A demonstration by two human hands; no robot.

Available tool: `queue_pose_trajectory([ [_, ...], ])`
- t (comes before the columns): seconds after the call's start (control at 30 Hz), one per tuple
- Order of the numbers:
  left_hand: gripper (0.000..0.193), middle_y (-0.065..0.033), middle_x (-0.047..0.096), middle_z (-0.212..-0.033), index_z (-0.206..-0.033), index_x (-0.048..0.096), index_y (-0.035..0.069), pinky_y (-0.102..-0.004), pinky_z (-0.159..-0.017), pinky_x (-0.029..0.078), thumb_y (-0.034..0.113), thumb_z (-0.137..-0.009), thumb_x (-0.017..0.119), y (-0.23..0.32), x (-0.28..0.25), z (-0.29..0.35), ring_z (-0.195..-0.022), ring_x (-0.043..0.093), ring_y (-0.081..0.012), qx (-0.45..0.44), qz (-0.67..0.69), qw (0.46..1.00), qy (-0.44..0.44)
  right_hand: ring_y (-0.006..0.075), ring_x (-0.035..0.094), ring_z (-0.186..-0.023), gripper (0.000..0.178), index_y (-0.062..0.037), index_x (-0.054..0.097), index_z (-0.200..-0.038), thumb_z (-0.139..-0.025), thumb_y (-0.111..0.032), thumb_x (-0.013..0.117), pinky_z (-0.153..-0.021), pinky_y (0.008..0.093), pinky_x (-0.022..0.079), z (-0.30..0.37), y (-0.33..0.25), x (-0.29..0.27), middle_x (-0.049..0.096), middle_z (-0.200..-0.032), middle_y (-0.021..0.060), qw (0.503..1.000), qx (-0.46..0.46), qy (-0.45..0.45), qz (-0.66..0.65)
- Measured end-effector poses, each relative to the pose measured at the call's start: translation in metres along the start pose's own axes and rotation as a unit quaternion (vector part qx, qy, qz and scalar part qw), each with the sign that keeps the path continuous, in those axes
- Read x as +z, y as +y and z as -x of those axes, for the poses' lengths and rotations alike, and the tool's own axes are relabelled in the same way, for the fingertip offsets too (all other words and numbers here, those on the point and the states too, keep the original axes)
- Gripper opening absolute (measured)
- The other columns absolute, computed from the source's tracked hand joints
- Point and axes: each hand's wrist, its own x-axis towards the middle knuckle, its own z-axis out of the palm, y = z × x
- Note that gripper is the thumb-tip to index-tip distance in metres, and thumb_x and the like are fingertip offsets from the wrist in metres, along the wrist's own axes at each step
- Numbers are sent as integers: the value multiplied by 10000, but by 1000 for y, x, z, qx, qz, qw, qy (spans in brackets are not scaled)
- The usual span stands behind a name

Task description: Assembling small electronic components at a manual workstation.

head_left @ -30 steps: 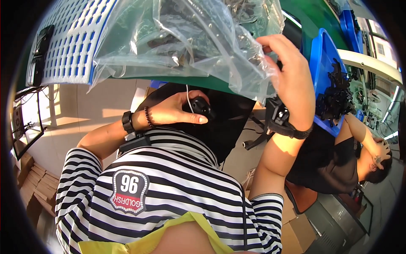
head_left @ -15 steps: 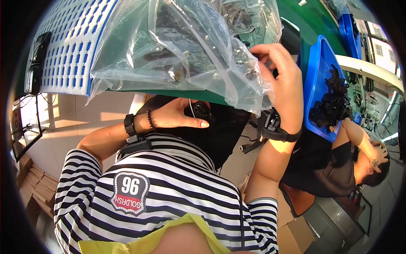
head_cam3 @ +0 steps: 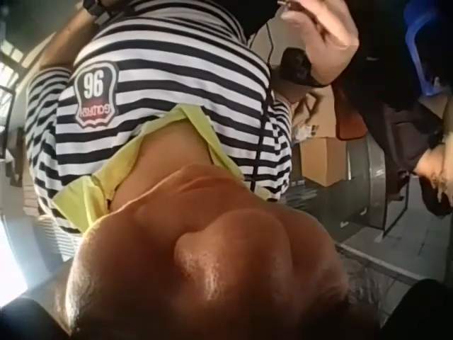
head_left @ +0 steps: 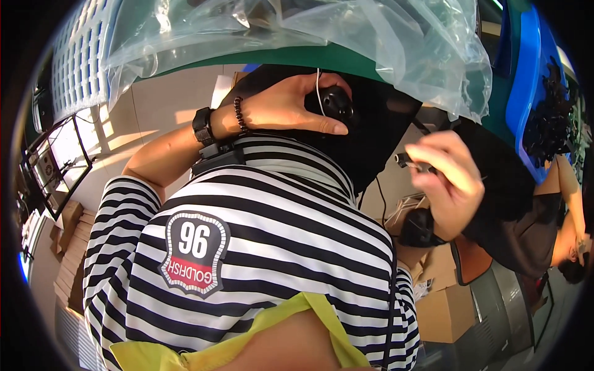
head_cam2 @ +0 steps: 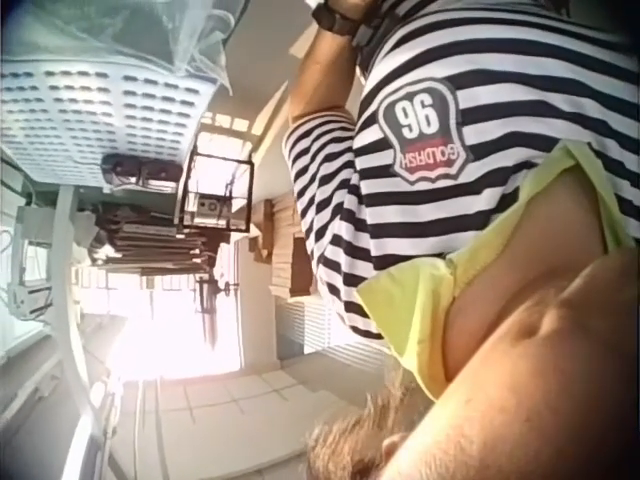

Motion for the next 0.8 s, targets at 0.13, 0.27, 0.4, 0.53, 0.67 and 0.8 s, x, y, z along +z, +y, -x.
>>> queue_pose_trajectory([
  [0.13, 588, -47, 651, -1131, -1233, 614, 82, -332, -1030, 422, 434, -818, 837, 0, 1, 2, -1119, 581, -179, -26, -7, 999, -27, 108, 565, -807, 223, 46, 718, -1042, -819, 41, 730, -708, 219, 456, -11, 42, 61, 635, -1021, 79, 993, 87, 80, -17],
  [0.27, 563, -47, 637, -1153, -1236, 617, 43, -316, -1008, 434, 330, -817, 861, 7, 1, 4, -1122, 569, -157, -15, 0, 999, -34, 113, 572, -816, 211, 32, 696, -1017, -812, 41, 745, -724, 238, 467, -15, 60, 87, 643, -1016, 74, 981, 83, 144, -104],
  [0.4, 566, -60, 634, -1148, -1231, 621, 42, -321, -1005, 439, 333, -810, 861, 3, 1, 4, -1111, 579, -176, 30, -65, 997, -17, 136, 588, -811, 200, 5, 682, -993, -812, 17, 764, -721, 255, 478, -24, 62, 87, 646, -1012, 71, 993, 30, 110, -14],
  [0.53, 577, -74, 631, -1148, -1234, 621, 40, -328, -1005, 442, 330, -800, 865, -4, 0, 4, -1108, 583, -188, 25, -66, 997, -10, 165, 598, -814, 209, -16, 692, -989, -803, -14, 787, -712, 269, 484, -27, 64, 88, 647, -1004, 73, 996, 6, 91, 7],
  [0.67, 580, -75, 633, -1148, -1237, 621, 38, -332, -1003, 445, 331, -800, 863, -4, -4, 4, -1107, 586, -195, 44, -101, 994, -3, 179, 603, -827, 212, -27, 695, -981, -797, -34, 800, -697, 280, 483, -29, 72, 93, 648, -1000, 76, 989, -43, 113, 82],
  [0.8, 571, -72, 632, -1142, -1228, 625, 34, -340, -997, 452, 331, -801, 862, -5, -2, 4, -1100, 589, -199, 36, -79, 996, -2, 191, 613, -845, 215, -33, 694, -979, -796, -48, 805, -689, 283, 476, -28, 74, 99, 651, -1005, 78, 988, -32, 135, 60],
])
